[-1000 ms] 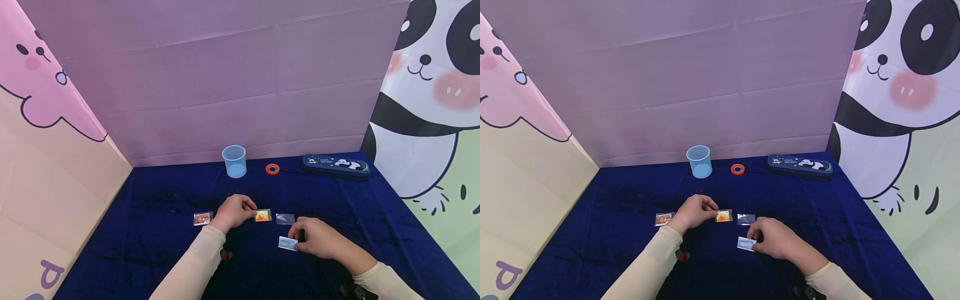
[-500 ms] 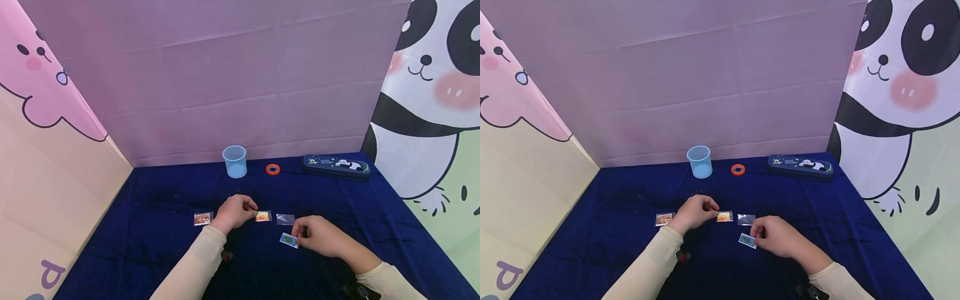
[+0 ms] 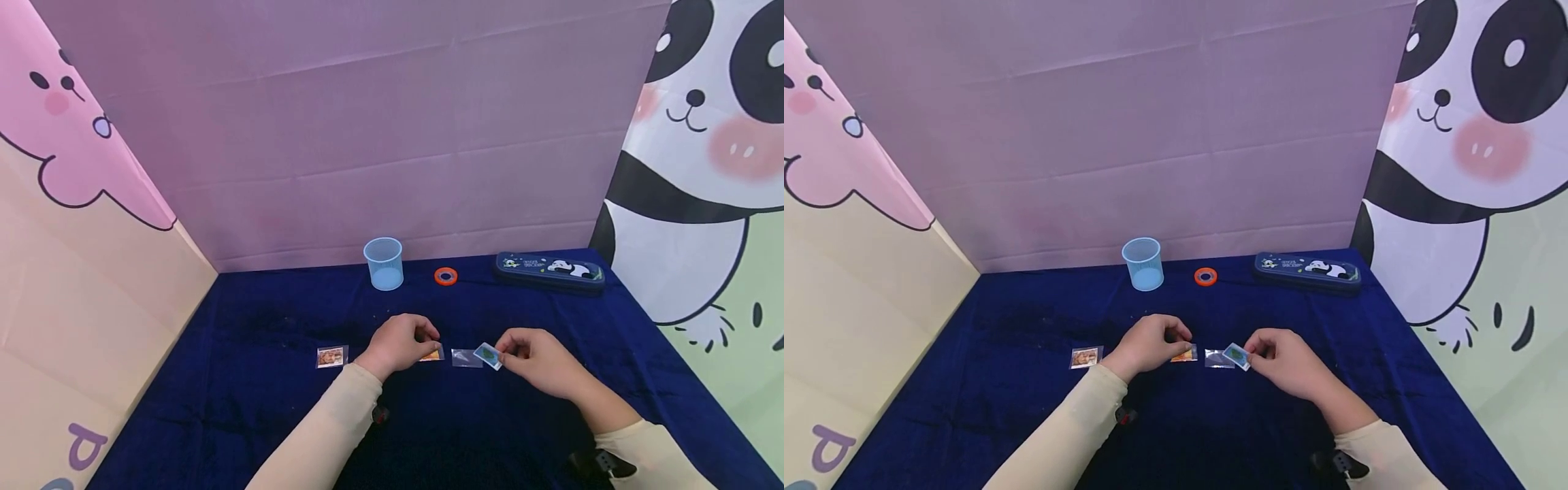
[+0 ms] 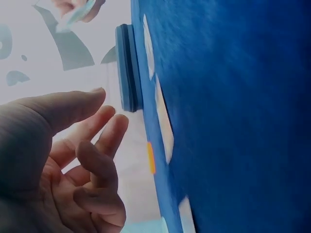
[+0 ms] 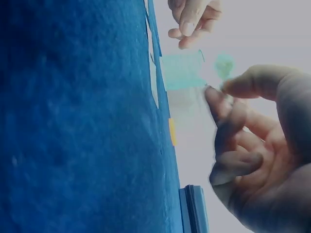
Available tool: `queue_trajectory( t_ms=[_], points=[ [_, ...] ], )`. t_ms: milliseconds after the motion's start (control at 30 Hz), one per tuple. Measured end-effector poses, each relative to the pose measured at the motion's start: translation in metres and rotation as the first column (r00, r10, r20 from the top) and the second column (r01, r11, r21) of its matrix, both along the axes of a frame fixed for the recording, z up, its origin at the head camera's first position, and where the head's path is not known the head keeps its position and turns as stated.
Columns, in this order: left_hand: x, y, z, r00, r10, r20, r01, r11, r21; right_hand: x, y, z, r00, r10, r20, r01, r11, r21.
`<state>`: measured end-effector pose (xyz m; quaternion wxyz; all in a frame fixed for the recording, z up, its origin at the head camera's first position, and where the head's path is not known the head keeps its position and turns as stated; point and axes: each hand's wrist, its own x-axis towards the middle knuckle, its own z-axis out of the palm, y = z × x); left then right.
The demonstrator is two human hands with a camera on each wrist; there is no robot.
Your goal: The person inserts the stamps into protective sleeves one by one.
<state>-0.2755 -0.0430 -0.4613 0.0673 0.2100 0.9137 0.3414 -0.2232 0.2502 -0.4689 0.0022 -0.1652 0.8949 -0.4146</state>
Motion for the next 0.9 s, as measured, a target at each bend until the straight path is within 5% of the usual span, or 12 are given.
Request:
queue_trajectory(
  t_ms=[167, 333, 900],
  points=[
    [-0.003, 0.016, 0.002, 0.998, -0.052, 0.026, 0.051, 0.998, 0.039, -0.007, 0.015, 0.0, 0.981, -0.178, -0.072, 0.173, 0.983, -0.068],
    [-0.006, 0.03, 0.001, 0.998, -0.064, -0.001, 0.064, 0.998, 0.006, -0.009, 0.028, 0.003, 0.955, -0.295, -0.026, 0.287, 0.944, -0.162],
    [-0.003, 0.057, 0.0, 0.998, -0.04, -0.057, 0.028, 0.979, -0.204, -0.015, 0.049, 0.002, 0.914, -0.398, 0.08, 0.404, 0.87, -0.284]
  ],
)
